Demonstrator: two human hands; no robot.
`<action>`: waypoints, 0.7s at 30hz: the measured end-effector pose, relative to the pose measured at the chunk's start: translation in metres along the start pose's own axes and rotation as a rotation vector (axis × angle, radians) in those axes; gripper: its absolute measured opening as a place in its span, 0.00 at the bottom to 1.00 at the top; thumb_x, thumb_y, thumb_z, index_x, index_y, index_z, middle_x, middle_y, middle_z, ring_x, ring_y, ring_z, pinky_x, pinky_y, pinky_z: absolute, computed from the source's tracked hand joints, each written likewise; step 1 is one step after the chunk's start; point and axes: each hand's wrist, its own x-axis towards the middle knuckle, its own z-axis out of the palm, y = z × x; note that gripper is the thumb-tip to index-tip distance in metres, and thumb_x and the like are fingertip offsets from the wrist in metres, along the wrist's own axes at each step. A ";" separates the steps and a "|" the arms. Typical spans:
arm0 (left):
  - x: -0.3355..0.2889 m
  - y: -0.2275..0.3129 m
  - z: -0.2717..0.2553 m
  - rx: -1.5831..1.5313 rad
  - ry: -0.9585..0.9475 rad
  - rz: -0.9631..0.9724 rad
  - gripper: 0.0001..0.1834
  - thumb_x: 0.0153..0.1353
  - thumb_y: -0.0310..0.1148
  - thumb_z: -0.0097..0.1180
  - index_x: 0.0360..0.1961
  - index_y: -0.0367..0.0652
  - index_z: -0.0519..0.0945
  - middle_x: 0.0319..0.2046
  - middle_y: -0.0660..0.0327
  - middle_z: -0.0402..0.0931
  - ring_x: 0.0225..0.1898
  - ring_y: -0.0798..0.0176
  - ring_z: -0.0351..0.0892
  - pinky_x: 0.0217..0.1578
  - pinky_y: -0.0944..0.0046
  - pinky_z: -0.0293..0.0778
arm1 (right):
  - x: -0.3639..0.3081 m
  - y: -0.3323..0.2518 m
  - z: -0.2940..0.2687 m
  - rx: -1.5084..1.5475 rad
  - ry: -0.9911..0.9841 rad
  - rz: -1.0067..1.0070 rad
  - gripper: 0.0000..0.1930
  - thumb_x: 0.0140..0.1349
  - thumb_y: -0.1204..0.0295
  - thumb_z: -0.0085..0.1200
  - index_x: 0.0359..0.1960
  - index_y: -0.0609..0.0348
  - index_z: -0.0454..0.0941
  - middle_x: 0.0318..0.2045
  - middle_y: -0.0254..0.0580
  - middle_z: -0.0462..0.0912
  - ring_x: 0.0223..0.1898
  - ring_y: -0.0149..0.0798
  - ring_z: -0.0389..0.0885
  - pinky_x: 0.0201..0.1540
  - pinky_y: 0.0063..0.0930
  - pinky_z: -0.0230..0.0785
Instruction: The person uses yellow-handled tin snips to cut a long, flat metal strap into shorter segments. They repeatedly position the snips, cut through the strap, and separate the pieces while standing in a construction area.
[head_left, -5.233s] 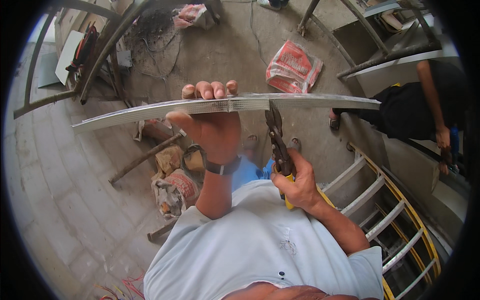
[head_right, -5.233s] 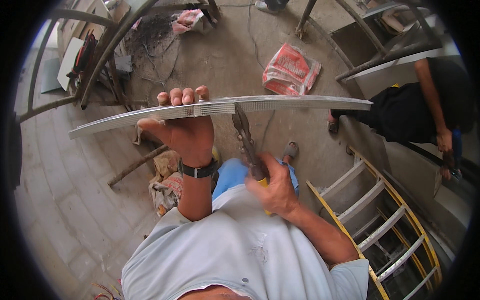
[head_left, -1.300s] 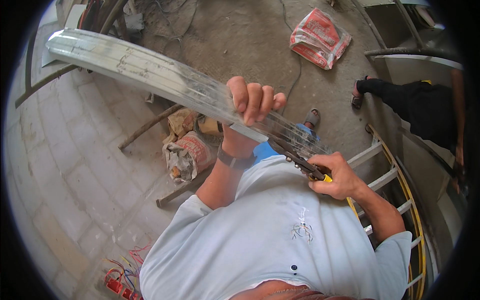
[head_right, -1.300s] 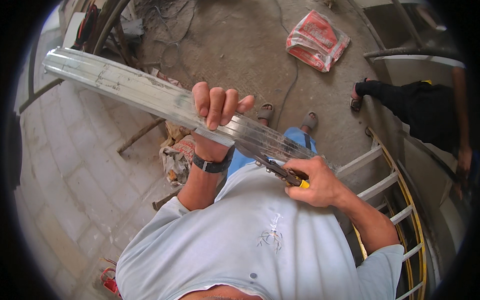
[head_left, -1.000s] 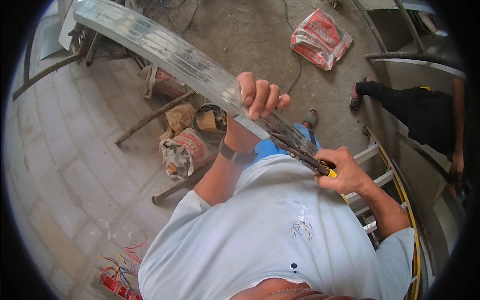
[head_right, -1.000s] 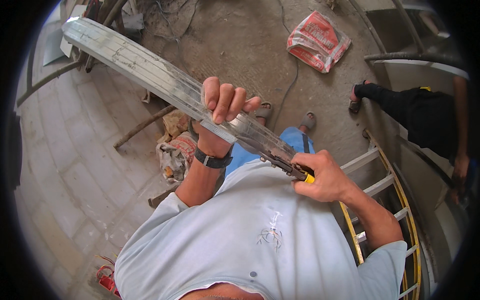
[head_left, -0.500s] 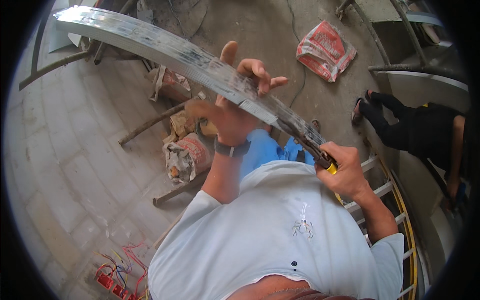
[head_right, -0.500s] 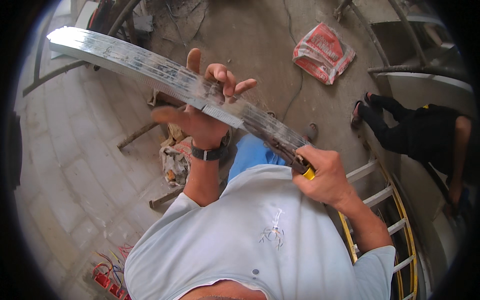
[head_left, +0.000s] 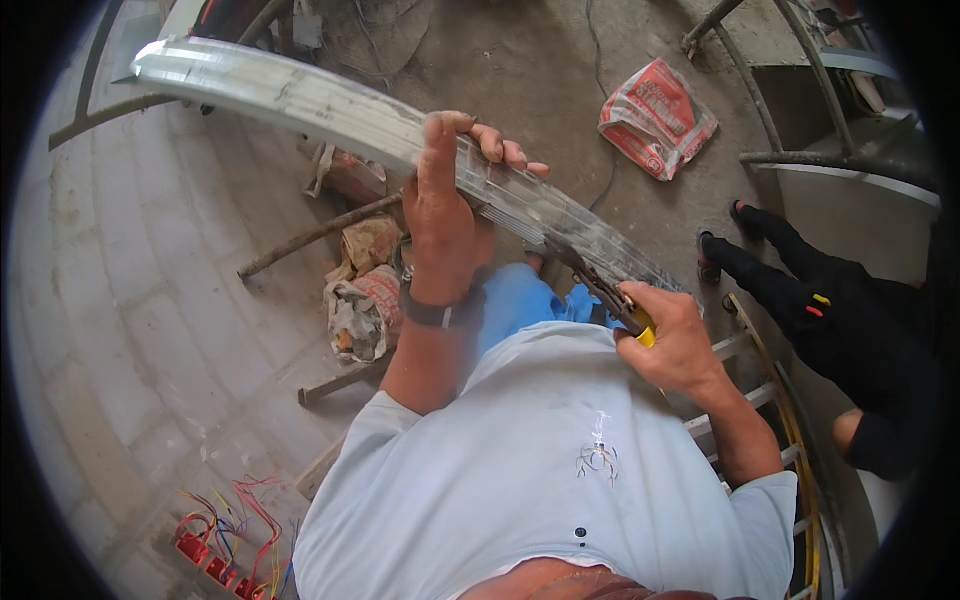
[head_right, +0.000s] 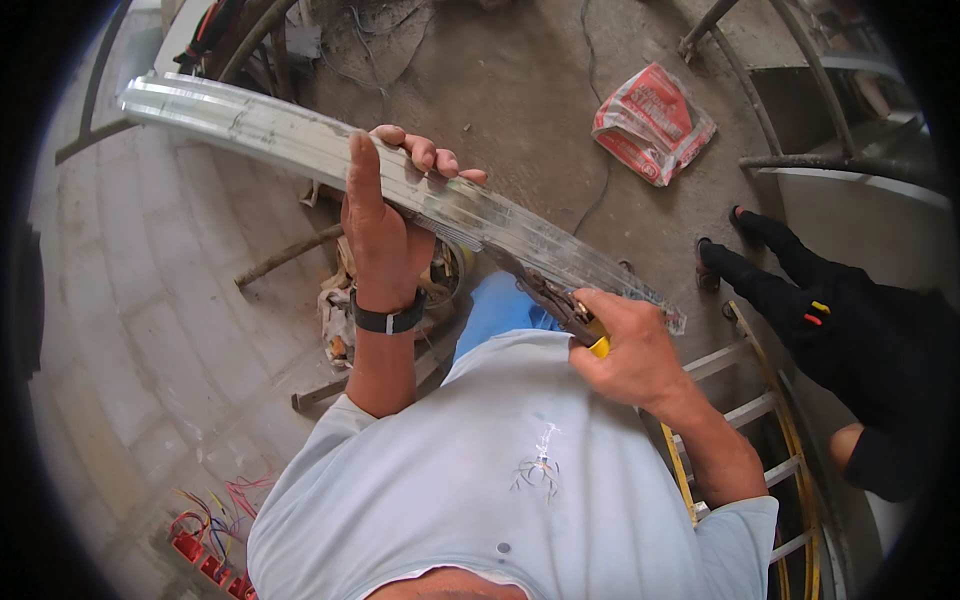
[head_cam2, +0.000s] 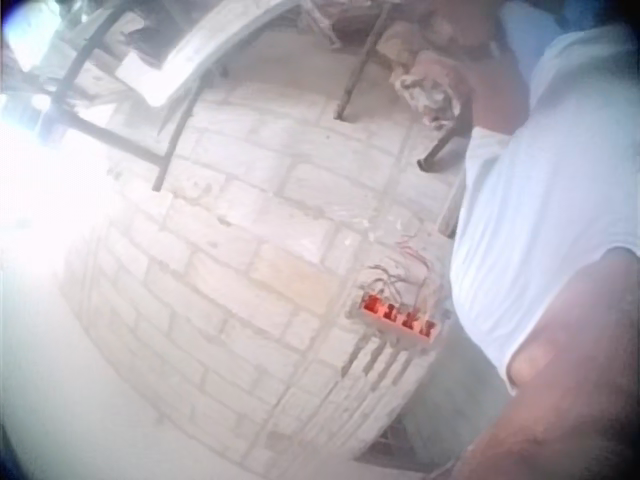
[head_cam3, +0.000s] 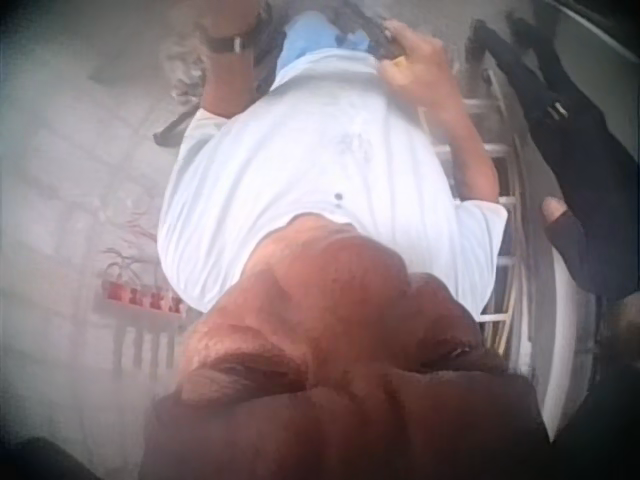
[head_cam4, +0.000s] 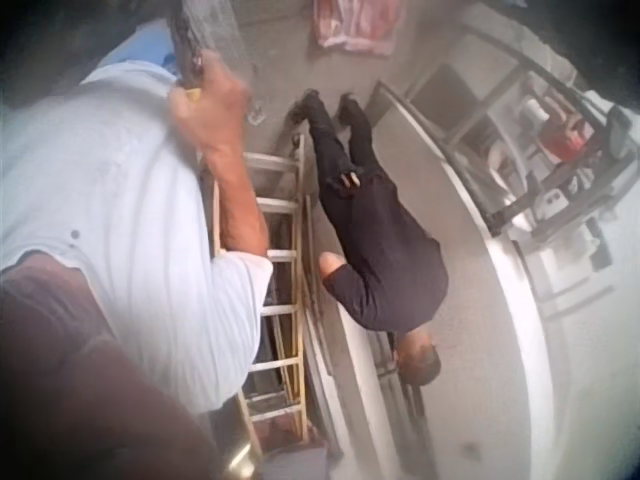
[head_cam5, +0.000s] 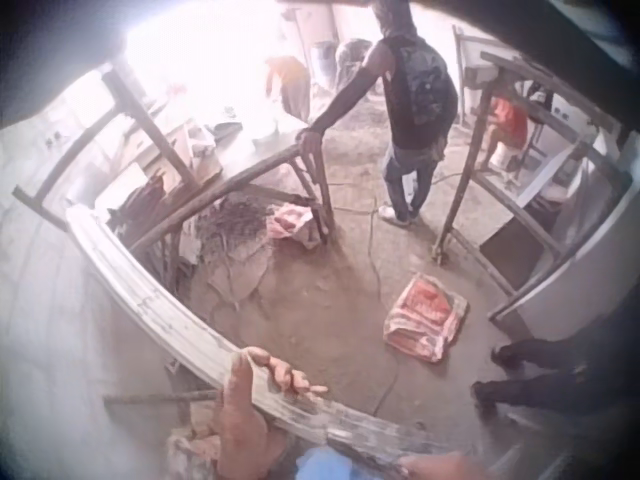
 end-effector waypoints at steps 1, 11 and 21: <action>-0.002 -0.002 -0.003 0.017 0.004 -0.016 0.20 0.81 0.52 0.52 0.53 0.45 0.74 0.36 0.56 0.76 0.42 0.55 0.83 0.46 0.40 0.88 | -0.003 -0.001 0.001 0.007 -0.036 0.032 0.23 0.51 0.73 0.63 0.51 0.65 0.82 0.37 0.58 0.87 0.39 0.59 0.88 0.43 0.45 0.79; -0.006 -0.014 -0.015 -0.255 -0.236 -0.072 0.22 0.82 0.53 0.49 0.57 0.44 0.73 0.38 0.55 0.76 0.41 0.54 0.82 0.45 0.37 0.87 | 0.003 0.027 -0.022 0.468 -0.504 0.301 0.20 0.52 0.74 0.67 0.48 0.66 0.85 0.30 0.35 0.85 0.32 0.29 0.81 0.38 0.25 0.72; -0.020 -0.007 -0.016 -0.093 -0.139 -0.033 0.26 0.79 0.61 0.47 0.57 0.50 0.73 0.39 0.58 0.73 0.46 0.55 0.80 0.51 0.35 0.87 | 0.005 0.023 -0.015 0.603 -0.576 0.370 0.15 0.56 0.71 0.66 0.44 0.64 0.84 0.34 0.31 0.83 0.37 0.26 0.76 0.45 0.26 0.69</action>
